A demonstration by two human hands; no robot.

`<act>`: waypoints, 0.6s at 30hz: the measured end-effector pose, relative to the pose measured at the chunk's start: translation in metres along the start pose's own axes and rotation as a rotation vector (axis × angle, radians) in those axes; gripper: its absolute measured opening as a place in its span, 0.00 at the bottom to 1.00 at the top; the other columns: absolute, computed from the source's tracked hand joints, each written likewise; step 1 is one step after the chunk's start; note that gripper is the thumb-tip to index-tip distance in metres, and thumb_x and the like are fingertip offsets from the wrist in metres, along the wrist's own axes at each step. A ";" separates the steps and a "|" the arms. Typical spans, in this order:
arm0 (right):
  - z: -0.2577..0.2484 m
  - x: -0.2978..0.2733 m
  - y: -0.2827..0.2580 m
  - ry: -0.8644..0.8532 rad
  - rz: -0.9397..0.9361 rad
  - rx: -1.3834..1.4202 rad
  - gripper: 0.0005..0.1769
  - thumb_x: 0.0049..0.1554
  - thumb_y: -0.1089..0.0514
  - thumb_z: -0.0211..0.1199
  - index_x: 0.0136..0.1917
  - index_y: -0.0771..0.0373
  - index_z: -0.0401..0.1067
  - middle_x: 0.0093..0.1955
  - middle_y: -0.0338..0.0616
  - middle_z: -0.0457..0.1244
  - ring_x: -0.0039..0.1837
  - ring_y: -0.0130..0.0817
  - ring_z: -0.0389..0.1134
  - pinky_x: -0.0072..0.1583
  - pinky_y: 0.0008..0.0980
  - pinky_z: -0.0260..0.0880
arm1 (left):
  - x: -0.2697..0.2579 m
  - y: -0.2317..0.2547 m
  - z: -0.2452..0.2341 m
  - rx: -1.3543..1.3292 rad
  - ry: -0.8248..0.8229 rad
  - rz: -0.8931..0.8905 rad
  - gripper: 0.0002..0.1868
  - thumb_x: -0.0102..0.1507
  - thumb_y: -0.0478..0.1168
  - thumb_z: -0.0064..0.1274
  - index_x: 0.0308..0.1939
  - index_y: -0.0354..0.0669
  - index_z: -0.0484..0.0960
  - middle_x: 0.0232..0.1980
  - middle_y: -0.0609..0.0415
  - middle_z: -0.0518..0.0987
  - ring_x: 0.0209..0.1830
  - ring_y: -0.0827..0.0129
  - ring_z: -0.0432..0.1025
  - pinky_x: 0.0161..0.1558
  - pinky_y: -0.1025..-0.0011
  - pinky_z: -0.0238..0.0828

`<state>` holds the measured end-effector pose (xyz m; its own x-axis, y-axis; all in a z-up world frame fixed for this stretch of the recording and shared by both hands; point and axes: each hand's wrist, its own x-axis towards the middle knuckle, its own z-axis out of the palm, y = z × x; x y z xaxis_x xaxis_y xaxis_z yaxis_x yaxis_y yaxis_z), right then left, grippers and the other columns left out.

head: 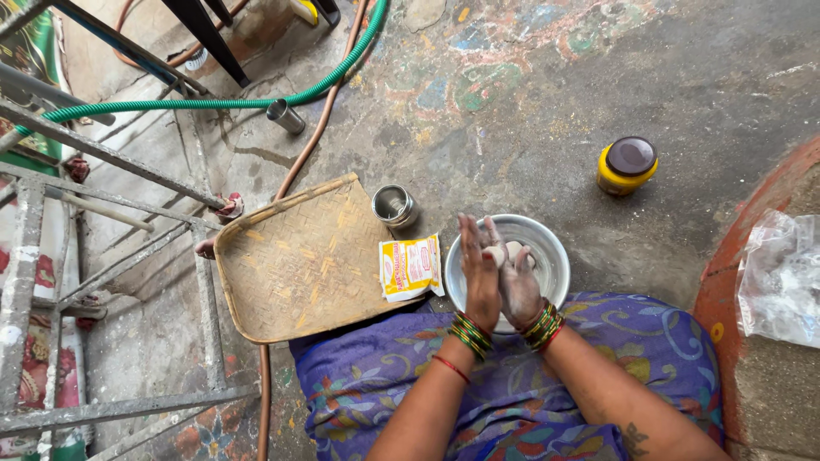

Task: The person rolls small pieces of a white clay-like material into balls by hand and places them in a bowl. They also handle a winnowing basket and a small packet on the floor.

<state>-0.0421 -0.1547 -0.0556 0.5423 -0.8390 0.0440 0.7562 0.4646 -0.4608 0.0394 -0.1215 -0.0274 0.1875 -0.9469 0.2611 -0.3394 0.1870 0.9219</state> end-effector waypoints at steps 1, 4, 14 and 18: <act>0.006 -0.002 -0.003 -0.039 0.003 0.041 0.62 0.52 0.18 0.49 0.85 0.52 0.35 0.86 0.48 0.40 0.84 0.45 0.42 0.79 0.46 0.42 | 0.003 0.001 -0.003 0.001 -0.001 0.004 0.39 0.76 0.61 0.20 0.83 0.42 0.40 0.88 0.42 0.35 0.89 0.49 0.31 0.82 0.55 0.23; 0.009 -0.002 -0.019 -0.066 -0.008 0.069 0.63 0.53 0.16 0.47 0.86 0.56 0.37 0.87 0.48 0.40 0.85 0.45 0.41 0.80 0.46 0.40 | 0.002 -0.002 -0.005 0.149 -0.007 -0.032 0.37 0.75 0.61 0.21 0.83 0.46 0.49 0.88 0.43 0.36 0.89 0.50 0.32 0.81 0.52 0.25; 0.001 0.005 -0.007 0.032 0.072 0.068 0.45 0.64 0.29 0.36 0.84 0.57 0.41 0.86 0.44 0.41 0.83 0.42 0.45 0.78 0.47 0.47 | -0.005 -0.001 0.002 0.257 -0.054 0.078 0.35 0.75 0.56 0.26 0.84 0.48 0.49 0.88 0.43 0.37 0.89 0.46 0.28 0.81 0.46 0.22; -0.010 0.001 -0.012 0.024 0.131 0.183 0.42 0.65 0.33 0.37 0.81 0.61 0.47 0.80 0.50 0.52 0.77 0.43 0.56 0.75 0.44 0.55 | 0.015 -0.006 -0.011 0.617 0.028 0.082 0.34 0.73 0.54 0.37 0.83 0.51 0.54 0.87 0.40 0.40 0.87 0.44 0.32 0.80 0.46 0.27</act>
<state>-0.0542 -0.1633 -0.0587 0.6326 -0.7739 -0.0280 0.7351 0.6115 -0.2928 0.0539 -0.1340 -0.0255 0.1598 -0.9271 0.3391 -0.8223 0.0650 0.5653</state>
